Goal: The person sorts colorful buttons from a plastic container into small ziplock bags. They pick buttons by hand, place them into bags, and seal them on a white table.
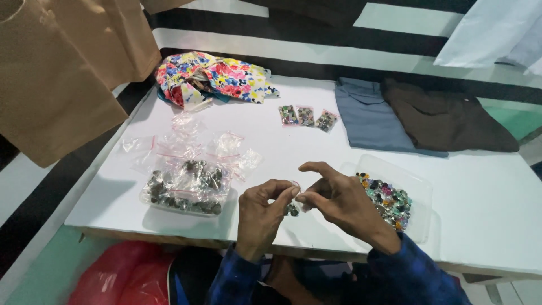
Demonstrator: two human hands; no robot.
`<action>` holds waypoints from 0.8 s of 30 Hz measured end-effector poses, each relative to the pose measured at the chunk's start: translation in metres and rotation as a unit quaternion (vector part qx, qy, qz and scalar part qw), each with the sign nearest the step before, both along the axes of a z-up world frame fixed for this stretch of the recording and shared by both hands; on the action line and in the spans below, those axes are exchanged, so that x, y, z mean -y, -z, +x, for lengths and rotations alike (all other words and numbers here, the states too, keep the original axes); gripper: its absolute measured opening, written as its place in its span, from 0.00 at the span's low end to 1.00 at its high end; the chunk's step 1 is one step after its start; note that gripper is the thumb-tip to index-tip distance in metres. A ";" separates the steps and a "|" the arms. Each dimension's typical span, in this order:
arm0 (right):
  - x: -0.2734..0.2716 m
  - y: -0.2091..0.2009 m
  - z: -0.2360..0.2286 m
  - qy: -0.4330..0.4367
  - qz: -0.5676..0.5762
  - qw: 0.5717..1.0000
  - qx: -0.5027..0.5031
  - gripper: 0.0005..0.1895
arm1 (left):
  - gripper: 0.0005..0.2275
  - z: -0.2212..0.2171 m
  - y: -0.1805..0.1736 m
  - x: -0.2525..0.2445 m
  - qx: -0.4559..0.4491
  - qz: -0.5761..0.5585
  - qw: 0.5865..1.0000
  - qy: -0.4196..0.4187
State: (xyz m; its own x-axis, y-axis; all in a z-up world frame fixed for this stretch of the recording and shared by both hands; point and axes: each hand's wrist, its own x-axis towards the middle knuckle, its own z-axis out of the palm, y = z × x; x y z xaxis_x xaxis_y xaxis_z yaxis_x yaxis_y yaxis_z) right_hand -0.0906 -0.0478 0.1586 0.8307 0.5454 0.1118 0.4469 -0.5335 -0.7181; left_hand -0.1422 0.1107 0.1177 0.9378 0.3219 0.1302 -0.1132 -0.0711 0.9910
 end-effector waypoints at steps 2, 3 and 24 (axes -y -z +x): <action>0.006 0.015 0.002 -0.033 0.005 0.998 0.044 0.20 | 0.07 -0.001 0.004 -0.009 -0.004 0.054 0.998 0.018; 0.008 0.021 0.005 -0.067 0.010 0.993 0.095 0.17 | 0.07 0.000 0.006 -0.013 0.000 0.108 0.994 0.034; 0.029 0.012 -0.006 -0.281 -0.139 0.921 0.232 0.09 | 0.12 -0.019 -0.014 -0.039 0.089 0.572 0.774 0.256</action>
